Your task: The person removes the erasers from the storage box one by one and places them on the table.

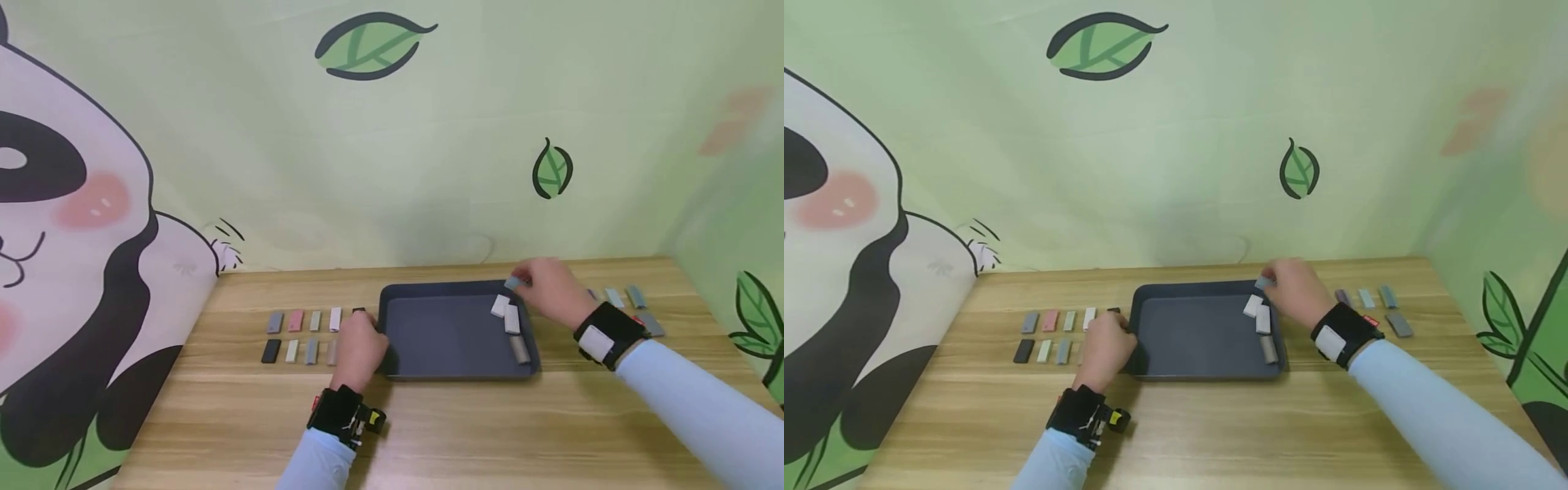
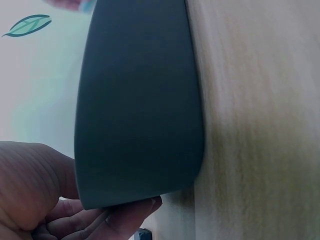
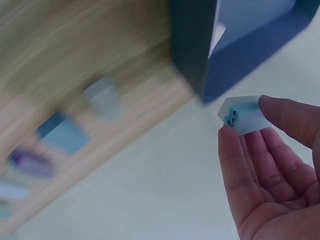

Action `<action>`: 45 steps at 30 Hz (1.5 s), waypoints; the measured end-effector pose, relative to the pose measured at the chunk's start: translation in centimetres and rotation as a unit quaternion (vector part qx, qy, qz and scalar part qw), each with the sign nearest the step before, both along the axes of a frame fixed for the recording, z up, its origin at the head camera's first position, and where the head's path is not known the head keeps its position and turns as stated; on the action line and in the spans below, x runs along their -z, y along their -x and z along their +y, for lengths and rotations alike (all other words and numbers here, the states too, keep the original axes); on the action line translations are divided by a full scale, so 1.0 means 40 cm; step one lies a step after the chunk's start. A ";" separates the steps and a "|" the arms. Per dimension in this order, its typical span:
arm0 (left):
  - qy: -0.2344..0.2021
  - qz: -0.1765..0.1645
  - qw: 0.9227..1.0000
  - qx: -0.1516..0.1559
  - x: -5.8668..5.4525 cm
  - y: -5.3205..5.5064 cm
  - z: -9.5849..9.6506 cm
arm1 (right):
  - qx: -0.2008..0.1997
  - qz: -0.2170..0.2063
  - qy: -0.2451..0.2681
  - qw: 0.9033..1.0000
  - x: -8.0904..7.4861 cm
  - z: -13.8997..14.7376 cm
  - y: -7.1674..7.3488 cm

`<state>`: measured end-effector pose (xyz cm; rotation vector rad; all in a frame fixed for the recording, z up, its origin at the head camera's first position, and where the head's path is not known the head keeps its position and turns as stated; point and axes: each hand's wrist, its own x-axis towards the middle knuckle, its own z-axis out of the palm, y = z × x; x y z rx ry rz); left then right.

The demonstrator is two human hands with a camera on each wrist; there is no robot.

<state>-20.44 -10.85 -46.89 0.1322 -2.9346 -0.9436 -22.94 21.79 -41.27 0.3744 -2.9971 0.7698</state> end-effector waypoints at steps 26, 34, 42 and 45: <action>0.001 -0.009 1.000 -0.015 -0.002 0.000 -0.017 | 0.164 -0.053 0.009 0.985 0.094 0.348 -0.107; -0.004 -0.014 1.000 -0.007 -0.004 0.000 -0.007 | 0.188 -0.070 -0.004 0.980 0.117 0.356 -0.112; -0.001 -0.021 1.000 -0.005 -0.006 0.003 0.004 | 0.206 -0.071 -0.015 0.976 0.117 0.361 -0.120; 0.000 -0.027 1.000 -0.007 -0.008 0.003 0.009 | 0.211 -0.070 -0.020 0.975 0.119 0.365 -0.124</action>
